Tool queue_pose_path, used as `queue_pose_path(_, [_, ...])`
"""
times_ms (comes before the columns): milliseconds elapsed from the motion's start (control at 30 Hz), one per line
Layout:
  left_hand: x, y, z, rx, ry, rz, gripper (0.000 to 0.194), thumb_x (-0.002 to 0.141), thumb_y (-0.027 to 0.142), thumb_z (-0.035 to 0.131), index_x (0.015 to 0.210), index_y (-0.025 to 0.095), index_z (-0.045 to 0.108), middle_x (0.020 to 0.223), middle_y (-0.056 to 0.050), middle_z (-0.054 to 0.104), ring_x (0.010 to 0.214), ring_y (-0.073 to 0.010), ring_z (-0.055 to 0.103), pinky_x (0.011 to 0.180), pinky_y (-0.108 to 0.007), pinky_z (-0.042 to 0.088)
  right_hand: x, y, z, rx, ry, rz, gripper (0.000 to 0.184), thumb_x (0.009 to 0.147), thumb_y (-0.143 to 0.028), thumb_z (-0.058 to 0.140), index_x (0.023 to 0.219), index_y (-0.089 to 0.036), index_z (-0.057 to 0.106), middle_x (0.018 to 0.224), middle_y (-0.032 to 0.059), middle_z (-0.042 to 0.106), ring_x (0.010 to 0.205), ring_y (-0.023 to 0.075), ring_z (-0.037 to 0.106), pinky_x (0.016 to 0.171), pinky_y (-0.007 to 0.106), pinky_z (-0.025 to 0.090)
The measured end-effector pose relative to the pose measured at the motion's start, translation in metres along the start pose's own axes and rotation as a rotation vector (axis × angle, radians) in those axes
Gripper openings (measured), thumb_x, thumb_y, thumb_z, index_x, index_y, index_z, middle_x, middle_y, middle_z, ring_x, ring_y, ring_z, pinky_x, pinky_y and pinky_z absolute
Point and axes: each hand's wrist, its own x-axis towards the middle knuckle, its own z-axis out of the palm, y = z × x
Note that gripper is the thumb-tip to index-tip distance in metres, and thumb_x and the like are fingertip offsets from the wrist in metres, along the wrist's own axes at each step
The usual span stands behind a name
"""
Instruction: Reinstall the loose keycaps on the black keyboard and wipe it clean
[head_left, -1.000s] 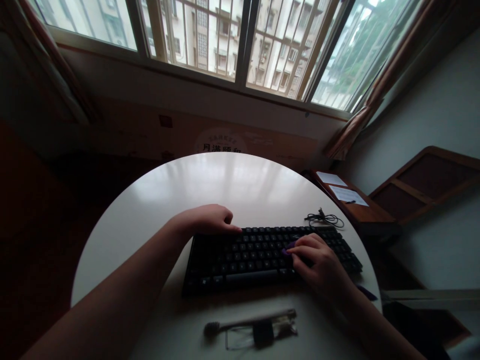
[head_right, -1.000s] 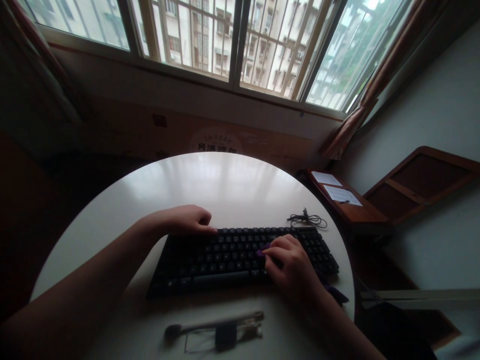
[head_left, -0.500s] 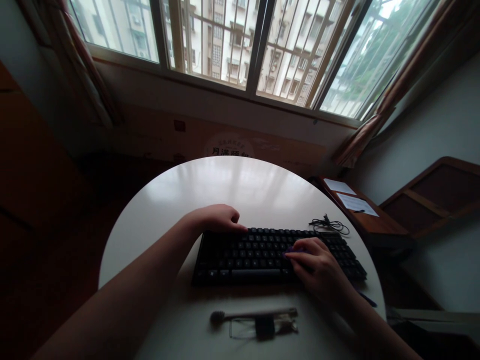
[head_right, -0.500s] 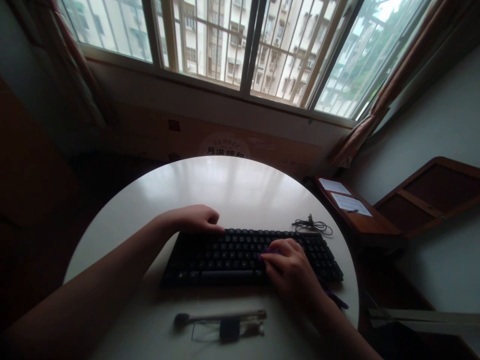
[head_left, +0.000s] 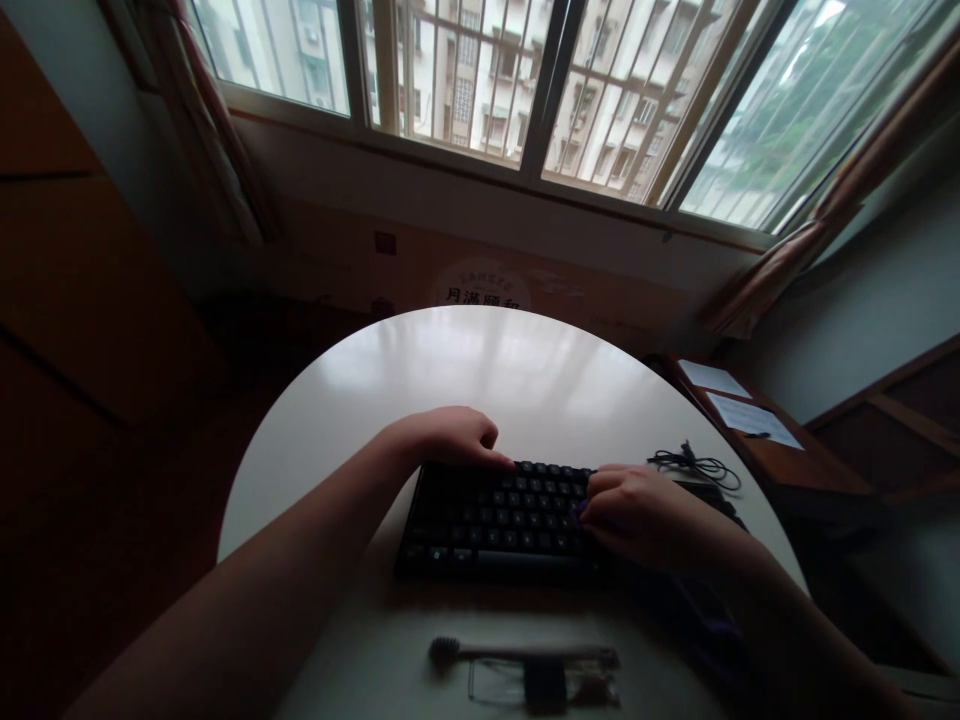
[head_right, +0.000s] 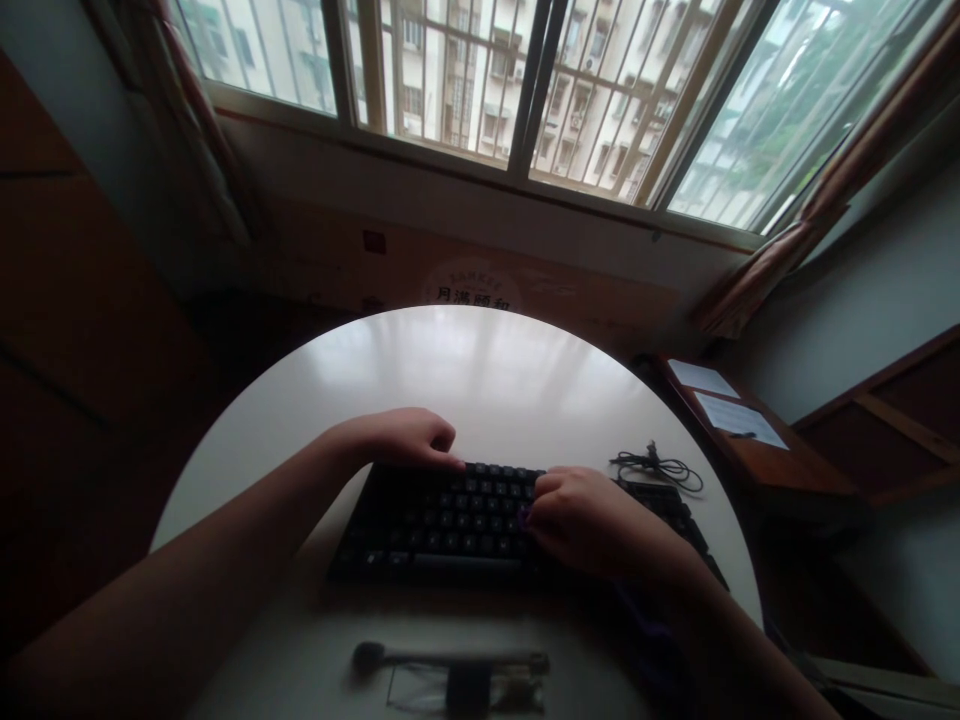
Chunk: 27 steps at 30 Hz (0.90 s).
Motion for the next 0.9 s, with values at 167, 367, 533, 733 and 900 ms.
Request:
queue_pose_path(167, [0.004,-0.004,-0.001,-0.02,-0.018,-0.001,0.057,0.077,0.077,0.055,0.078,0.02,0.066,0.079,-0.005,0.07,0.068,-0.0187,0.059,0.057,-0.03,0.038,-0.008,0.002,0.013,0.048,0.097,-0.003,0.017,0.09,-0.016,0.059,0.086,-0.022,0.075,0.081,0.0029,0.07,0.071,0.0155,0.063,0.065,0.029,0.048])
queue_pose_path(367, [0.004,-0.006,-0.002,-0.053,-0.019,-0.01,0.055,0.077,0.075,0.058,0.078,0.021,0.066,0.079,-0.004,0.069,0.07,-0.0193,0.059,0.059,-0.03,0.039,-0.009,0.004,0.013,0.064,0.101,-0.035,0.016,0.088,-0.015,0.061,0.088,-0.024,0.074,0.084,0.0018,0.072,0.074,0.0166,0.063,0.069,0.031,0.049])
queue_pose_path(533, [0.003,-0.003,-0.003,-0.064,-0.012,-0.017,0.054,0.077,0.073,0.059,0.076,0.02,0.065,0.075,-0.004,0.066,0.067,-0.0174,0.057,0.057,-0.029,0.036,-0.008,0.005,0.015,0.027,0.172,-0.007,0.015,0.092,-0.02,0.061,0.088,-0.024,0.075,0.081,0.0023,0.071,0.075,0.0184,0.06,0.071,0.034,0.049])
queue_pose_path(733, [0.004,-0.004,-0.003,-0.045,-0.019,0.003,0.055,0.078,0.075,0.057,0.075,0.02,0.063,0.074,-0.002,0.065,0.066,-0.0168,0.057,0.056,-0.029,0.036,-0.006,-0.001,0.022,0.072,0.323,-0.002,0.016,0.095,-0.024,0.06,0.099,-0.025,0.076,0.084,0.0044,0.071,0.077,0.0189,0.06,0.071,0.034,0.049])
queue_pose_path(900, [0.004,-0.004,-0.004,-0.043,-0.024,-0.002,0.055,0.078,0.076,0.056,0.077,0.021,0.063,0.075,-0.002,0.066,0.067,-0.0174,0.057,0.056,-0.029,0.037,-0.003,-0.002,0.023,0.09,0.231,-0.034,0.015,0.091,-0.019,0.062,0.09,-0.025,0.076,0.081,0.0023,0.07,0.073,0.0171,0.059,0.072,0.033,0.049])
